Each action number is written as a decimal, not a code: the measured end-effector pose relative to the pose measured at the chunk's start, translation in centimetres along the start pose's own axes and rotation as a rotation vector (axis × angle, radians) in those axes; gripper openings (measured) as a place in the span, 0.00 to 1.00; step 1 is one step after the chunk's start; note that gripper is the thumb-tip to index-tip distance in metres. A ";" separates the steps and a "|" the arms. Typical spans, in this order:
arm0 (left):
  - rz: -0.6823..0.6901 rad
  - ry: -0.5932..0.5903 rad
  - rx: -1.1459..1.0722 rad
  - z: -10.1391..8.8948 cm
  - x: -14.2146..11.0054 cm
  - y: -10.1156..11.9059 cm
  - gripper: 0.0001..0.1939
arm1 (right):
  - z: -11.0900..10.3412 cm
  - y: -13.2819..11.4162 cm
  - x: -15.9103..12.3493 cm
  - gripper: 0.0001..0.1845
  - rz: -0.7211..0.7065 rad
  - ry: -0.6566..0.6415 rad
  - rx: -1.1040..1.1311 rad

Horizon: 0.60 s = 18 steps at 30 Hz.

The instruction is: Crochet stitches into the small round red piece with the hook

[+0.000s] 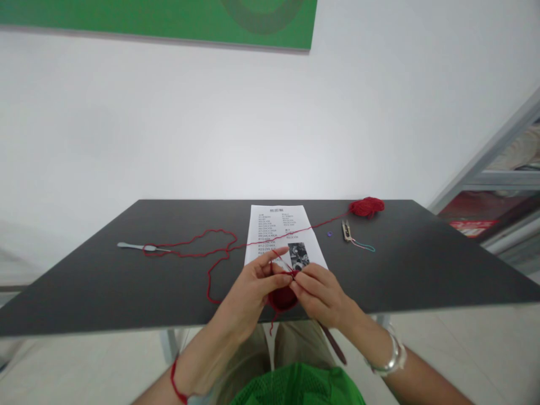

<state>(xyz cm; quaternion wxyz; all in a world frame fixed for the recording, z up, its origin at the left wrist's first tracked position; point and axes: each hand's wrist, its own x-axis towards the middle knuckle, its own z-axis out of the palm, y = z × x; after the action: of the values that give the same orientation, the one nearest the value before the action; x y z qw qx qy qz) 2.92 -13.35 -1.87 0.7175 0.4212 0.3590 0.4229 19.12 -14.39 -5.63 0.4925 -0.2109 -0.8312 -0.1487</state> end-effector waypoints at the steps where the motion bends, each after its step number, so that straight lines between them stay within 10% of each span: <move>1: 0.046 0.028 0.025 0.1 0.0 -0.1 0.29 | 0.2 -0.3 -0.1 0.11 0.031 -0.003 -0.042; 6: 0.312 0.127 0.348 0.4 0.0 0.2 0.25 | 0.9 -2.0 -0.1 0.12 0.408 0.127 0.176; 18: 0.519 0.088 0.757 -0.8 -0.7 0.7 0.19 | -2.3 -1.6 1.4 0.09 0.791 0.142 0.682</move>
<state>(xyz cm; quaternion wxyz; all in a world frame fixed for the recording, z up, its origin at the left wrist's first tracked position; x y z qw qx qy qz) 1.78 -13.57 -1.43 0.3678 0.7112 0.4009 0.4452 19.51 -16.53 -3.38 0.6065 -0.3259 -0.6539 0.3137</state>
